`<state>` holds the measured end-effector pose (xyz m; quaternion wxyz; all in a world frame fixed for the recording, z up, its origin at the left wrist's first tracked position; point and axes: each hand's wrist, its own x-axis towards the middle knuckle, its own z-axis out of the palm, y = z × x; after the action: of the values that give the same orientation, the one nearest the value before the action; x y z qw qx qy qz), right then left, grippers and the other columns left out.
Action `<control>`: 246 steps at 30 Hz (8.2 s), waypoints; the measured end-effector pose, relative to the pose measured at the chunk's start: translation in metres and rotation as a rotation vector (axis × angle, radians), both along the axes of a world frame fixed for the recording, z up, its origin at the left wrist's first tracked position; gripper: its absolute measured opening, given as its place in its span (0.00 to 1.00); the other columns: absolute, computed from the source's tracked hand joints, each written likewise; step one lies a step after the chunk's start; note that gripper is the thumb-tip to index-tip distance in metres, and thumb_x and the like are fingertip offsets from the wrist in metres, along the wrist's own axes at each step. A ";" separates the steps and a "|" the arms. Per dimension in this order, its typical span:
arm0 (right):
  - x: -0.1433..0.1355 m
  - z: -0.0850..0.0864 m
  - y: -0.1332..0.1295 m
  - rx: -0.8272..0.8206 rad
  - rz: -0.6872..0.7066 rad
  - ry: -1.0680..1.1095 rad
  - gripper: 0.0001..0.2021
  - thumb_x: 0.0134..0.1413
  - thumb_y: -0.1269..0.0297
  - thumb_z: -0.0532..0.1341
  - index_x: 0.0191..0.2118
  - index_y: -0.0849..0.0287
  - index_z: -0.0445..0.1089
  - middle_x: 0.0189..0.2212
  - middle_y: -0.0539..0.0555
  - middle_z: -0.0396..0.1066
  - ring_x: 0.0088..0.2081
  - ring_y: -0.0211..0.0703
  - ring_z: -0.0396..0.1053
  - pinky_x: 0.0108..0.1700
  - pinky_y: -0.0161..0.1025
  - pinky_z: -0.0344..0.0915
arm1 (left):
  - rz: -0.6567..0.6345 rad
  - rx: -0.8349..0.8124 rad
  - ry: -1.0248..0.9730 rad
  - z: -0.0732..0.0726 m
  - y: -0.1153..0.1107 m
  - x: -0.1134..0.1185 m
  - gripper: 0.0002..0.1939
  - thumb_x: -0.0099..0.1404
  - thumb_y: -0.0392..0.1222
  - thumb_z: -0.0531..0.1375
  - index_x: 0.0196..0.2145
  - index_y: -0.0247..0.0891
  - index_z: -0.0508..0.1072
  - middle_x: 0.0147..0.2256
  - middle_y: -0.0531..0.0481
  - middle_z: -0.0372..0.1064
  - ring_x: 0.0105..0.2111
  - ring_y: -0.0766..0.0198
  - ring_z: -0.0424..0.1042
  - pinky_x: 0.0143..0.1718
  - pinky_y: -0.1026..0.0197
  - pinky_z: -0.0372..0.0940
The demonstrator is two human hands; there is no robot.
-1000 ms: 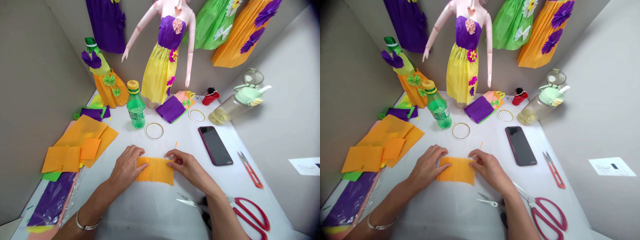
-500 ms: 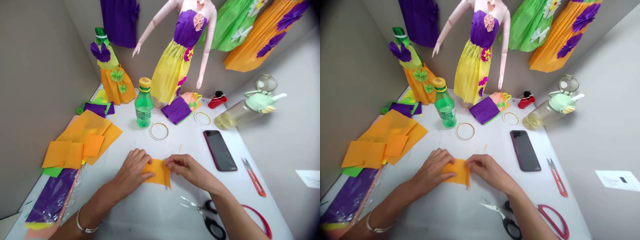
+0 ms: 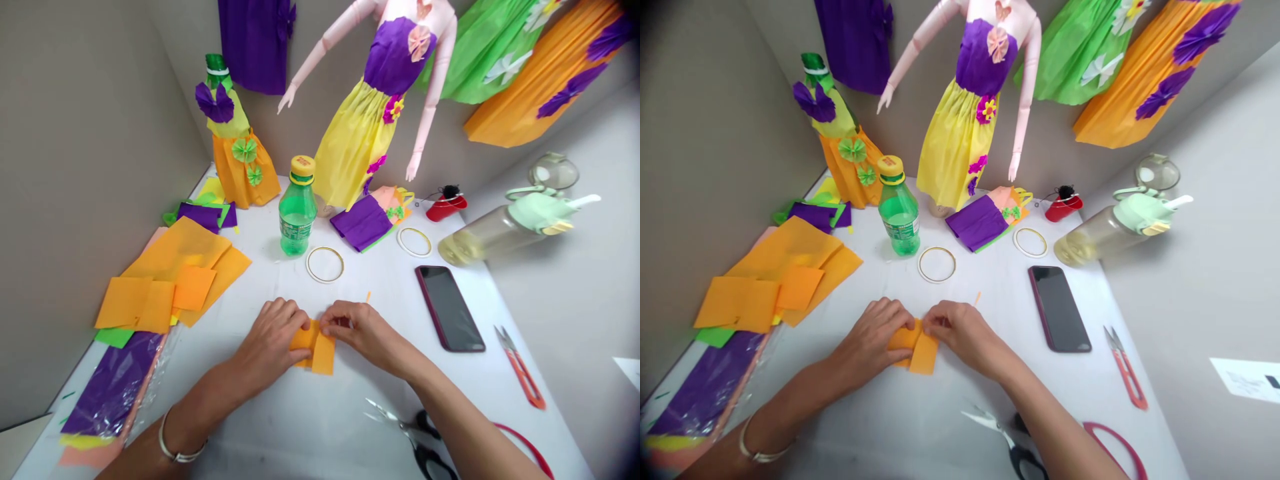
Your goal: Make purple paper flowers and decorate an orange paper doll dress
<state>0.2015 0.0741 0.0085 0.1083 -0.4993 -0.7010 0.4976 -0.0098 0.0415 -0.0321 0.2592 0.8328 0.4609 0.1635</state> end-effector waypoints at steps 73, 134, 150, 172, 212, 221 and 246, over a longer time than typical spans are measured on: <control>0.002 0.004 -0.035 0.453 0.346 -0.251 0.06 0.63 0.74 0.57 0.37 0.59 0.70 0.34 0.54 0.68 0.36 0.43 0.63 0.39 0.40 0.59 | -0.019 -0.087 -0.019 0.009 0.001 -0.005 0.14 0.59 0.34 0.68 0.32 0.39 0.63 0.38 0.53 0.64 0.40 0.60 0.61 0.41 0.55 0.56; -0.024 -0.014 -0.059 0.588 0.269 -0.247 0.08 0.63 0.75 0.56 0.33 0.60 0.69 0.33 0.54 0.69 0.35 0.42 0.63 0.41 0.41 0.63 | -0.138 -0.139 -0.047 0.023 0.007 -0.020 0.08 0.63 0.29 0.58 0.37 0.41 0.67 0.41 0.52 0.66 0.44 0.59 0.63 0.47 0.55 0.59; -0.024 -0.014 -0.059 0.541 0.266 -0.254 0.03 0.59 0.71 0.62 0.34 0.61 0.68 0.35 0.55 0.68 0.38 0.46 0.63 0.39 0.42 0.64 | -0.135 -0.162 -0.032 0.025 0.006 -0.019 0.09 0.63 0.27 0.58 0.35 0.40 0.65 0.40 0.52 0.65 0.43 0.59 0.62 0.45 0.56 0.59; -0.018 -0.017 -0.058 0.544 0.264 -0.165 0.06 0.61 0.73 0.60 0.32 0.61 0.67 0.35 0.56 0.67 0.37 0.45 0.63 0.38 0.41 0.64 | -0.094 0.036 -0.011 0.023 -0.031 -0.019 0.09 0.62 0.26 0.59 0.35 0.38 0.65 0.49 0.45 0.65 0.53 0.53 0.60 0.54 0.48 0.58; -0.010 -0.012 -0.054 0.334 0.105 0.041 0.06 0.61 0.74 0.59 0.33 0.58 0.67 0.35 0.51 0.67 0.40 0.41 0.65 0.42 0.37 0.63 | 0.022 0.205 0.027 0.016 -0.038 -0.002 0.07 0.63 0.28 0.56 0.33 0.38 0.69 0.46 0.45 0.70 0.55 0.52 0.62 0.61 0.36 0.52; -0.011 -0.013 -0.052 0.330 0.085 0.049 0.06 0.61 0.74 0.59 0.33 0.58 0.67 0.35 0.51 0.67 0.39 0.41 0.65 0.41 0.38 0.63 | 0.033 0.234 0.124 0.019 -0.037 0.002 0.07 0.62 0.28 0.56 0.31 0.36 0.69 0.47 0.42 0.71 0.59 0.47 0.61 0.63 0.33 0.47; -0.013 -0.018 -0.051 0.208 0.055 0.088 0.08 0.62 0.71 0.57 0.31 0.55 0.65 0.34 0.51 0.67 0.38 0.43 0.67 0.41 0.40 0.65 | 0.123 0.184 -0.028 0.010 -0.041 -0.002 0.06 0.61 0.29 0.58 0.32 0.39 0.70 0.47 0.47 0.70 0.59 0.51 0.61 0.65 0.36 0.47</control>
<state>0.1886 0.0233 -0.0092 0.1764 -0.4438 -0.7568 0.4463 -0.0117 0.0008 -0.0225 0.1775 0.8208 0.4906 0.2325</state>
